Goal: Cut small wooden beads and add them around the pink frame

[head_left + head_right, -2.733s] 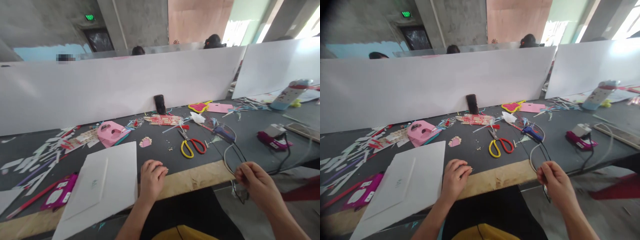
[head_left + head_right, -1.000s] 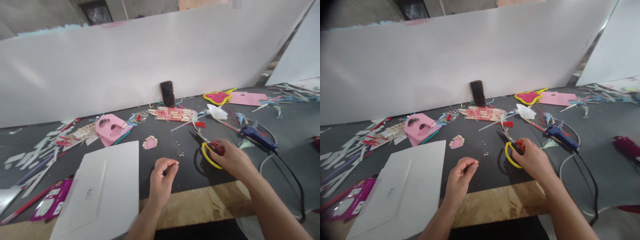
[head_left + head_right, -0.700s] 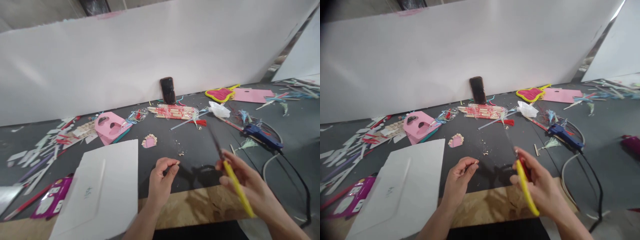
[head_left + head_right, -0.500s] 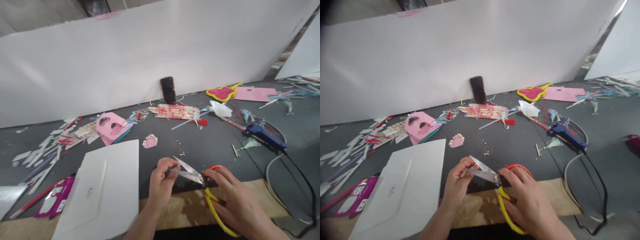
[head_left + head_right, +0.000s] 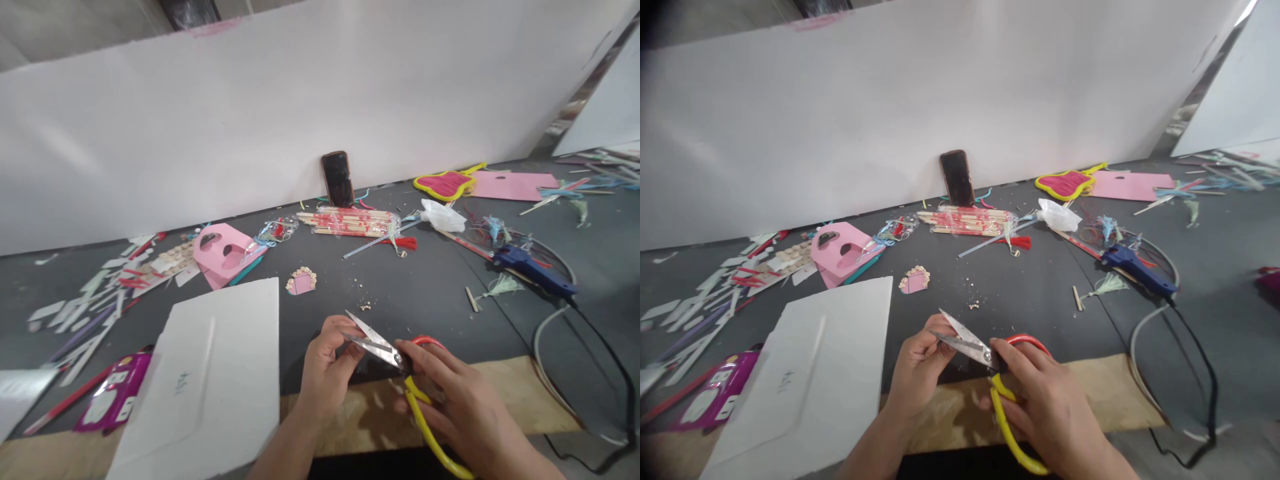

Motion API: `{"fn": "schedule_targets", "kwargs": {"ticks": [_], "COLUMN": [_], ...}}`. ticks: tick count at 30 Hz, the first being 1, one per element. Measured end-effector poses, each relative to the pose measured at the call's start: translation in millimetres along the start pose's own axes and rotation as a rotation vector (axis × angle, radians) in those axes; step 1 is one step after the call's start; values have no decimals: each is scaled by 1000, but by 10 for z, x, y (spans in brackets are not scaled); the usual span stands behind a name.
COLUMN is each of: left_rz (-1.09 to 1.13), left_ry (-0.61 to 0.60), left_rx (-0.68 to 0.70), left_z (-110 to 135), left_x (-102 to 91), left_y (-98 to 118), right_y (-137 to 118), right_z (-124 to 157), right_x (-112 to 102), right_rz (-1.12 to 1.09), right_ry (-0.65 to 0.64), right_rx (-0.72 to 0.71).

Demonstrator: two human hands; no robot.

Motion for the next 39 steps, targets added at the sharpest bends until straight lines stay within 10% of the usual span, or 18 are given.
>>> {"fn": "schedule_targets", "kwargs": {"ticks": [10,17,26,39], "left_rz": [-39,-95,-67,-8], "left_ry": [-13,11,17,-16], "left_rx": [-4,-47,-128,-124], "left_z": [6,2,-1,14], "left_x": [7,-2,3,20], "left_y": [40,25,28,8], "right_y": [0,299,-11,-55], "right_z": [76,124,-6,-26], "right_x": [45,-166,-32,27], "right_rz": [25,-48,65,90], "right_ry": [39,308,-60,-116], "right_rx": [-7,348,57,14]}}
Point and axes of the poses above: each hand's wrist, its own z-axis away from the middle knuckle, its own x-axis out of the palm, y = z × x, the point moved 3 cm from there along -z, towards the middle knuckle, and after that the axes turned 15 degrees about y, right-handed, at the moved point
